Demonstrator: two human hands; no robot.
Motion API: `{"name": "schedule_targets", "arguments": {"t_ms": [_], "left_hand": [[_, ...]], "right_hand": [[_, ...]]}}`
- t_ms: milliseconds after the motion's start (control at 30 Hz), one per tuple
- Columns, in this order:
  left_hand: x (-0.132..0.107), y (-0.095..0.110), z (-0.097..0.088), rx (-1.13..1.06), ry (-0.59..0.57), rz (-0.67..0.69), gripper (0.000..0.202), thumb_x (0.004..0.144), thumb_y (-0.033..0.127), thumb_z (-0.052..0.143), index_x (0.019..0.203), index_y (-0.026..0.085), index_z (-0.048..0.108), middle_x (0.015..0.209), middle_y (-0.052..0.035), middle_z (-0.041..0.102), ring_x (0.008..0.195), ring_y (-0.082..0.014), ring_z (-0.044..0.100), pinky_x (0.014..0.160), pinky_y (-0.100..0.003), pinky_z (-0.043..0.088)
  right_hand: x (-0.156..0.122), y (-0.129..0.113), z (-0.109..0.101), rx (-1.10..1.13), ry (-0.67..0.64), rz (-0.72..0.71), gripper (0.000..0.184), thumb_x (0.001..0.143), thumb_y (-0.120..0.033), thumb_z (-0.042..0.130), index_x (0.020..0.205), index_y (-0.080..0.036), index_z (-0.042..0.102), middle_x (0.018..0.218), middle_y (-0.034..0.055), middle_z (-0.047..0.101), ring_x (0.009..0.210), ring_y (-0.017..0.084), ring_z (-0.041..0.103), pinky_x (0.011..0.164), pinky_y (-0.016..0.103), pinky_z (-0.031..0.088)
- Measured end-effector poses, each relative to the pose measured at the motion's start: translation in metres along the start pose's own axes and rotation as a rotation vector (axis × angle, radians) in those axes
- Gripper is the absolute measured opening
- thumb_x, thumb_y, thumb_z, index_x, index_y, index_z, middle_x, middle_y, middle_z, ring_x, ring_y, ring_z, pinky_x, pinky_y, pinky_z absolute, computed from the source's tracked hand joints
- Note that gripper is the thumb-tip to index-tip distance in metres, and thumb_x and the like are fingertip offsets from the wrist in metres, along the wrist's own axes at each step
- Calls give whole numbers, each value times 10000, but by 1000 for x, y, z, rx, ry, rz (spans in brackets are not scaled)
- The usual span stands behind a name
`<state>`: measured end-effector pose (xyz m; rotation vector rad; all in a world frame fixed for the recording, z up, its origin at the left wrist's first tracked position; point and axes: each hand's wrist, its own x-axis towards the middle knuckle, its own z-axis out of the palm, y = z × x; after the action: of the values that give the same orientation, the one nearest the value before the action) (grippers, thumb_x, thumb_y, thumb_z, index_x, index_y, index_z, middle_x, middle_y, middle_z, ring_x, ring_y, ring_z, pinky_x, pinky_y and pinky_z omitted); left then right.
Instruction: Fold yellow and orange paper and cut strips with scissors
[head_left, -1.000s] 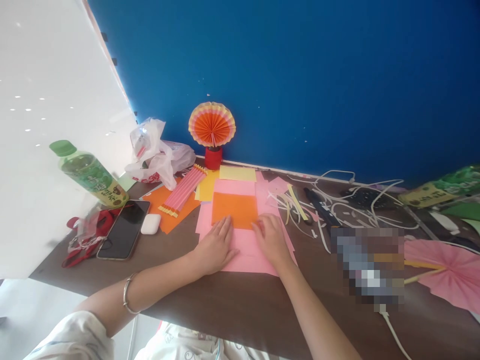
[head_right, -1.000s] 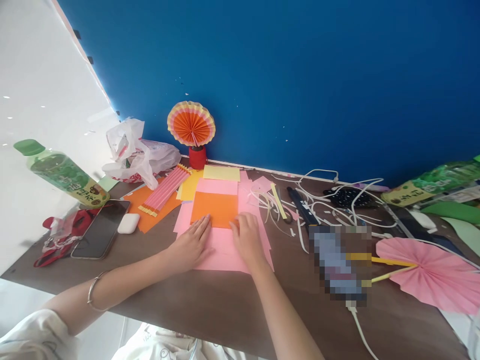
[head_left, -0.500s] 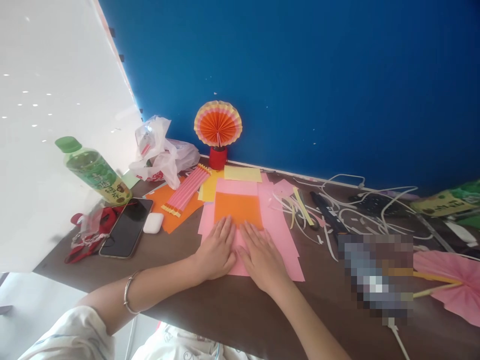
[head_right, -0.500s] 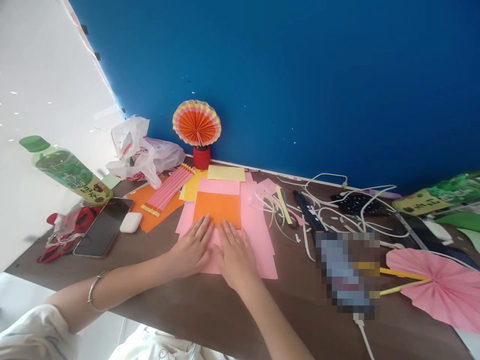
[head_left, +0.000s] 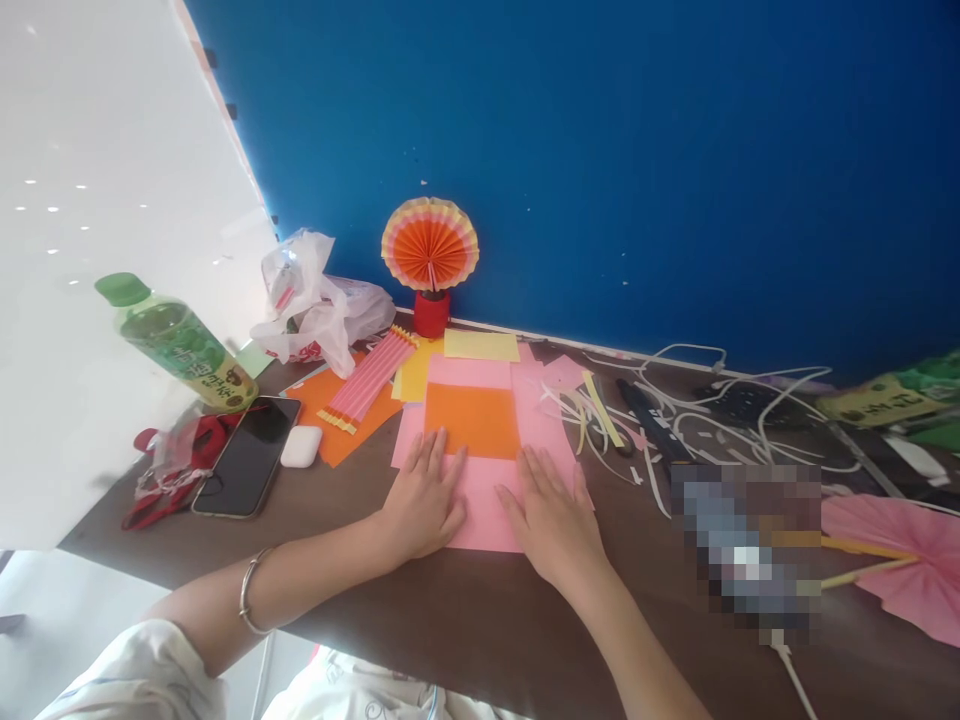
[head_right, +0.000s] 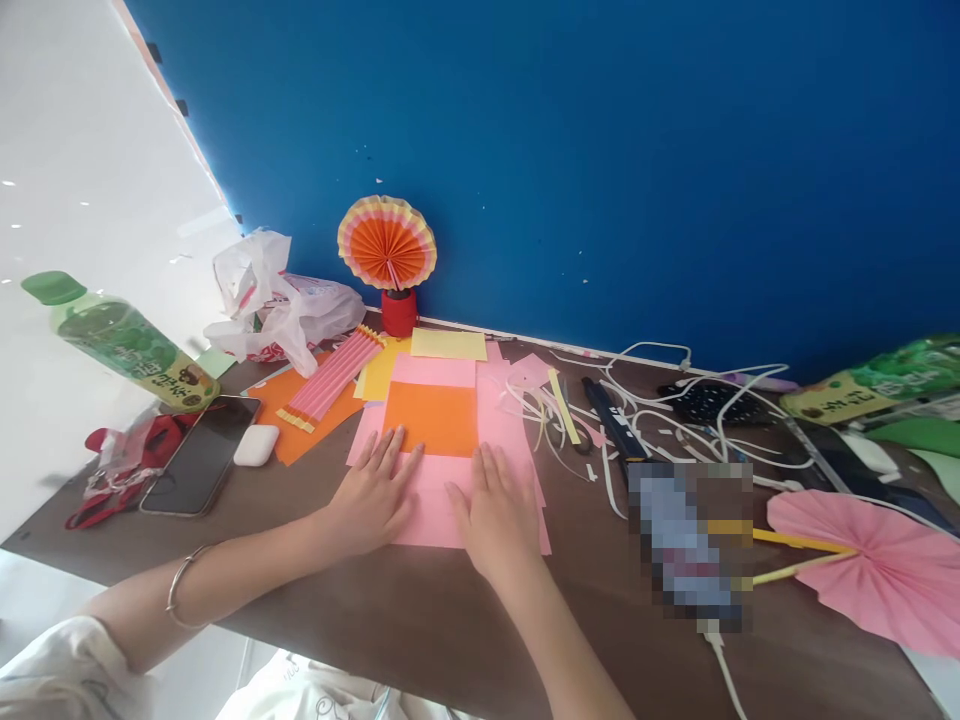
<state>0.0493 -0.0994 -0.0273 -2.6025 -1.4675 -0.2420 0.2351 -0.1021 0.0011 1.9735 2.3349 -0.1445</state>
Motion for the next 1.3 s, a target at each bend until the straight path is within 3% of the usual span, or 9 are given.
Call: {"name": "schedule_targets", "arguments": {"t_ms": [133, 233, 300, 533, 667, 800, 1000, 1167, 1300], "left_hand": [[1, -3, -1, 1, 27, 15, 571, 881, 416, 342, 1357, 99, 333, 1385, -210, 347, 1300, -338, 282, 1059, -458, 205], [1, -5, 1, -29, 30, 3, 543, 891, 415, 329, 1352, 128, 348, 1393, -205, 336, 1295, -331, 296, 1055, -475, 209], [1, -5, 2, -66, 17, -15, 535, 903, 418, 300, 1353, 131, 349, 1402, -200, 322, 1306, -326, 277, 1050, -494, 213], [6, -8, -2, -202, 11, -19, 475, 935, 356, 226, 1330, 135, 369, 1386, -122, 385, 1299, -265, 304, 1048, -611, 77], [21, -24, 1, -177, 87, 31, 340, 921, 267, 314, 1120, 178, 575, 1317, -75, 479, 1283, -285, 322, 1015, -523, 264], [33, -40, 7, -136, 207, 101, 228, 896, 217, 421, 965, 219, 639, 1117, -45, 607, 1205, -276, 418, 922, -418, 375], [34, -39, 3, -94, 342, 265, 206, 860, 92, 439, 901, 179, 621, 854, -42, 632, 1011, -207, 533, 885, -363, 393], [32, -34, -2, -110, 378, 425, 217, 881, 82, 376, 884, 124, 589, 821, -72, 616, 938, -185, 554, 845, -338, 416], [31, -34, -3, -122, 383, 443, 214, 888, 93, 371, 855, 131, 579, 814, -67, 620, 888, -171, 563, 799, -317, 428]], "right_hand": [[4, 1, 3, -51, 284, -22, 520, 898, -378, 287, 1144, -9, 558, 1265, 226, 504, 1240, 333, 374, 1052, 559, 142], [13, 2, 6, -8, 523, -231, 332, 896, -220, 334, 985, -94, 629, 1089, 155, 627, 1079, 263, 516, 1019, 454, 277], [19, 1, 8, 39, 582, -373, 265, 884, -156, 368, 942, -136, 626, 977, 107, 656, 947, 214, 562, 979, 411, 330], [29, -2, 10, 47, 494, -545, 245, 829, -13, 398, 878, -129, 608, 743, 68, 612, 751, 190, 536, 839, 359, 401], [30, 0, 10, 60, 504, -565, 233, 842, -34, 396, 878, -132, 604, 731, 73, 590, 732, 201, 509, 713, 344, 410], [31, -1, 12, 93, 576, -575, 249, 879, -83, 355, 905, -132, 597, 745, 82, 580, 725, 195, 490, 696, 348, 394], [33, -4, 15, 78, 634, -588, 224, 875, -114, 377, 831, -144, 594, 682, 54, 539, 685, 173, 459, 769, 356, 373], [30, -5, 11, 54, 672, -642, 254, 865, -106, 358, 736, -153, 572, 636, 37, 492, 637, 160, 408, 720, 329, 364], [28, -6, 8, 6, 679, -719, 279, 849, -103, 371, 632, -169, 534, 595, 18, 446, 604, 152, 363, 683, 310, 352]]}}
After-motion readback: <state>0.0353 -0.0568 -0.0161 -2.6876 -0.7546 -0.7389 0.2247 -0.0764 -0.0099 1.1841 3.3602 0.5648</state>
